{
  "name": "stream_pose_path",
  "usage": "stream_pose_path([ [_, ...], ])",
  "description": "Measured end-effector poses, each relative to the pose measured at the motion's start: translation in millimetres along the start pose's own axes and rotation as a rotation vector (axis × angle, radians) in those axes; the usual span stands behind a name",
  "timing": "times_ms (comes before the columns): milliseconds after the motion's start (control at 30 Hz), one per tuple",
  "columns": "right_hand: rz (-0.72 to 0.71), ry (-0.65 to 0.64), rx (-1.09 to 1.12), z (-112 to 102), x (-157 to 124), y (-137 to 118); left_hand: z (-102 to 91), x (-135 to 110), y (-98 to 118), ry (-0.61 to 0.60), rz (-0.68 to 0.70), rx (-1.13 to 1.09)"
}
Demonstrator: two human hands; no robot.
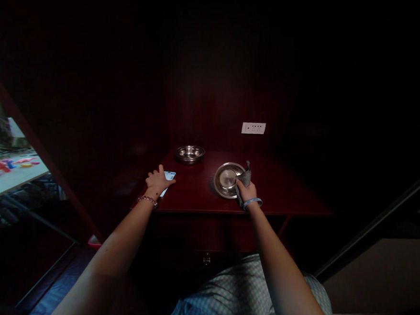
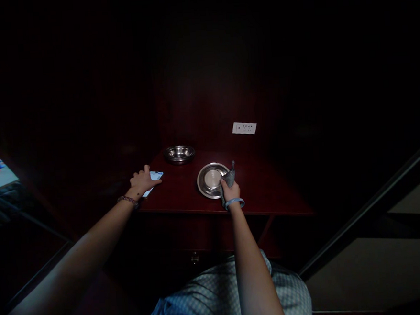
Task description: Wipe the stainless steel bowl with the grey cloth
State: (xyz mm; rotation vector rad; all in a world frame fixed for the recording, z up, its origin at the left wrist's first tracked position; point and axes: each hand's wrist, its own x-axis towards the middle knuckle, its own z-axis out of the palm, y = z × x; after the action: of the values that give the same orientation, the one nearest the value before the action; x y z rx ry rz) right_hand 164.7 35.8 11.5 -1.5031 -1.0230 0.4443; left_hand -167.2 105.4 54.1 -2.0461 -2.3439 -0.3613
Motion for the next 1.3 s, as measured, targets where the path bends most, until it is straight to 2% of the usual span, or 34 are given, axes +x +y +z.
stream_pose_path([
  [567,0.012,0.004,0.000,-1,-3,-4,4.6,-5,1,0.033,-0.040,-0.055],
  [633,0.010,0.002,0.000,-1,-3,-4,6.4,-13,4,0.082,-0.017,-0.072],
  [667,0.007,0.000,0.000,-1,-3,-4,7.2,-18,8,0.143,0.012,-0.084],
  [733,0.001,-0.008,0.007,-1,-2,-3,7.4,-29,19,0.293,0.125,-0.140],
  [800,-0.004,-0.014,0.015,0,-1,-1,5.9,-43,37,0.342,0.265,-0.302],
  [867,-0.007,-0.014,0.018,0,0,1,4.4,-55,61,0.267,0.397,-0.550],
  [900,-0.007,-0.013,0.017,0,1,2,4.4,-60,73,0.186,0.438,-0.687],
  [1033,0.006,-0.013,0.011,1,2,3,13.8,-72,121,-0.126,0.469,-1.149],
  [1067,0.008,-0.013,0.013,0,2,3,18.3,-72,131,-0.160,0.455,-1.219],
  [1200,0.010,0.003,0.035,0,2,3,38.1,-70,158,-0.211,0.563,-1.442],
  [1300,0.007,0.016,0.053,0,1,4,50.3,-70,165,-0.231,0.489,-1.566],
])
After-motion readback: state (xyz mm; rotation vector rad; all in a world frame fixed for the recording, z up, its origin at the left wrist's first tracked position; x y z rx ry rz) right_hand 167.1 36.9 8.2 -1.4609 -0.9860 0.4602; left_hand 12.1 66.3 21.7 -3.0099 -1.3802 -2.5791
